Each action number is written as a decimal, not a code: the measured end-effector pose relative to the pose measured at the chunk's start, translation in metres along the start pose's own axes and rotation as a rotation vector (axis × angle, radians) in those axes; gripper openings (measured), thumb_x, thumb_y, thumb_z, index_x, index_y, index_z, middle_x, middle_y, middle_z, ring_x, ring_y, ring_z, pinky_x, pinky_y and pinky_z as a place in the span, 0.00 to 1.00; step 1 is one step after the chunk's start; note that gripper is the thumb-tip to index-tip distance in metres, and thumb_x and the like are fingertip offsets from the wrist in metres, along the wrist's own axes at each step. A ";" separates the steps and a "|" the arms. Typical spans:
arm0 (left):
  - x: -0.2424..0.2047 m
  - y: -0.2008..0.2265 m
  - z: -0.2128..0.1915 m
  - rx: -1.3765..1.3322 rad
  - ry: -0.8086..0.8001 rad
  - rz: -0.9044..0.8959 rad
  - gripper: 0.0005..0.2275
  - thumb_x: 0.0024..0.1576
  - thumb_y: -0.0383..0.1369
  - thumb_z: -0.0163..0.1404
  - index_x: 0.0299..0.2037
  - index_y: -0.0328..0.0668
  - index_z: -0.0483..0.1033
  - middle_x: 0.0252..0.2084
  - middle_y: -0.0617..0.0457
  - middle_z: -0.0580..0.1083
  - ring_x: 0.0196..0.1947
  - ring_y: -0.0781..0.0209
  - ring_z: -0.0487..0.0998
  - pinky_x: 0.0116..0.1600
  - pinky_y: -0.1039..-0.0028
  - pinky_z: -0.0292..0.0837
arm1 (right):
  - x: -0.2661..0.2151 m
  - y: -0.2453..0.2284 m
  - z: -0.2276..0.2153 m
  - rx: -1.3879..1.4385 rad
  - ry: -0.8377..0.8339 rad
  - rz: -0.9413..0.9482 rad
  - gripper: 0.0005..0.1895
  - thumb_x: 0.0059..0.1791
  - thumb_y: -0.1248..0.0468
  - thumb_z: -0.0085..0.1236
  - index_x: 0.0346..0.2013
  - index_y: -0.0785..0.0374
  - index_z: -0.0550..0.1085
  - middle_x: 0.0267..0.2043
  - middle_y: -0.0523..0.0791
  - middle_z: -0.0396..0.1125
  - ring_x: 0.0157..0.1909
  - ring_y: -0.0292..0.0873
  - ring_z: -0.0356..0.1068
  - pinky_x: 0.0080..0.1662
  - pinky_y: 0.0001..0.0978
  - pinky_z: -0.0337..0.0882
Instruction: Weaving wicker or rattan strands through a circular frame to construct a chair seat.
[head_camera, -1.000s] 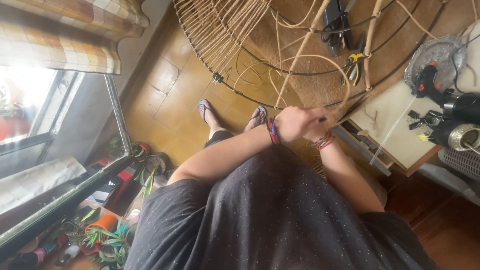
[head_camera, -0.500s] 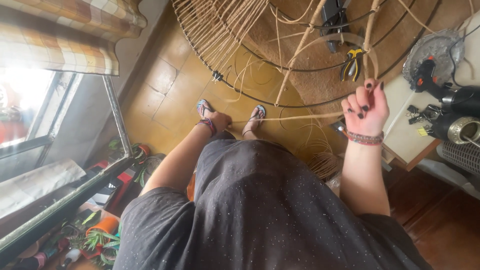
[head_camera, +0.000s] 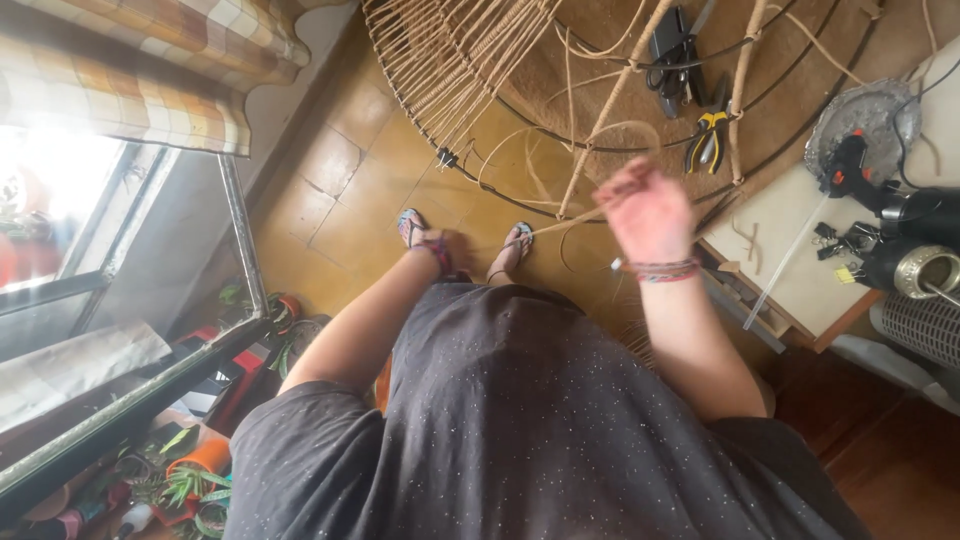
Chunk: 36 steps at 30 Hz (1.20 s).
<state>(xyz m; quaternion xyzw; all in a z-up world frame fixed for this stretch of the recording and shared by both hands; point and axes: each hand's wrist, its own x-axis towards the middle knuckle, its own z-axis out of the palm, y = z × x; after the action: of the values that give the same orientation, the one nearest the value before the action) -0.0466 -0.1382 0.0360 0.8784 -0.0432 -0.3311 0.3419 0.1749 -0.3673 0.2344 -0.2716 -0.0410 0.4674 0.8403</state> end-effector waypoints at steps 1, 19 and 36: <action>-0.013 -0.021 -0.003 0.144 -0.094 -0.361 0.23 0.60 0.49 0.40 0.57 0.45 0.73 0.57 0.42 0.70 0.58 0.43 0.72 0.56 0.55 0.69 | -0.002 -0.015 -0.001 -0.142 0.043 -0.061 0.13 0.57 0.54 0.37 0.44 0.56 0.68 0.38 0.46 0.65 0.43 0.47 0.69 0.52 0.41 0.65; -0.062 0.049 -0.098 -0.073 0.137 -0.488 0.25 0.60 0.44 0.37 0.66 0.42 0.64 0.58 0.46 0.75 0.60 0.47 0.75 0.61 0.54 0.70 | 0.009 -0.011 0.014 -0.406 0.022 -0.072 0.13 0.56 0.54 0.41 0.36 0.58 0.69 0.25 0.45 0.65 0.33 0.45 0.70 0.44 0.37 0.68; -0.029 0.074 -0.100 -0.342 0.498 -0.133 0.13 0.64 0.48 0.44 0.54 0.68 0.79 0.51 0.66 0.80 0.54 0.58 0.80 0.60 0.65 0.73 | -0.011 0.038 0.016 -0.879 -0.025 0.020 0.08 0.52 0.75 0.48 0.42 0.68 0.74 0.31 0.51 0.73 0.34 0.44 0.75 0.42 0.37 0.75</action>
<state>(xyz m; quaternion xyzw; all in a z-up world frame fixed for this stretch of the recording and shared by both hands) 0.0029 -0.1287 0.1536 0.8632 0.1558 -0.1297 0.4624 0.1342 -0.3535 0.2313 -0.5982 -0.2435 0.4168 0.6397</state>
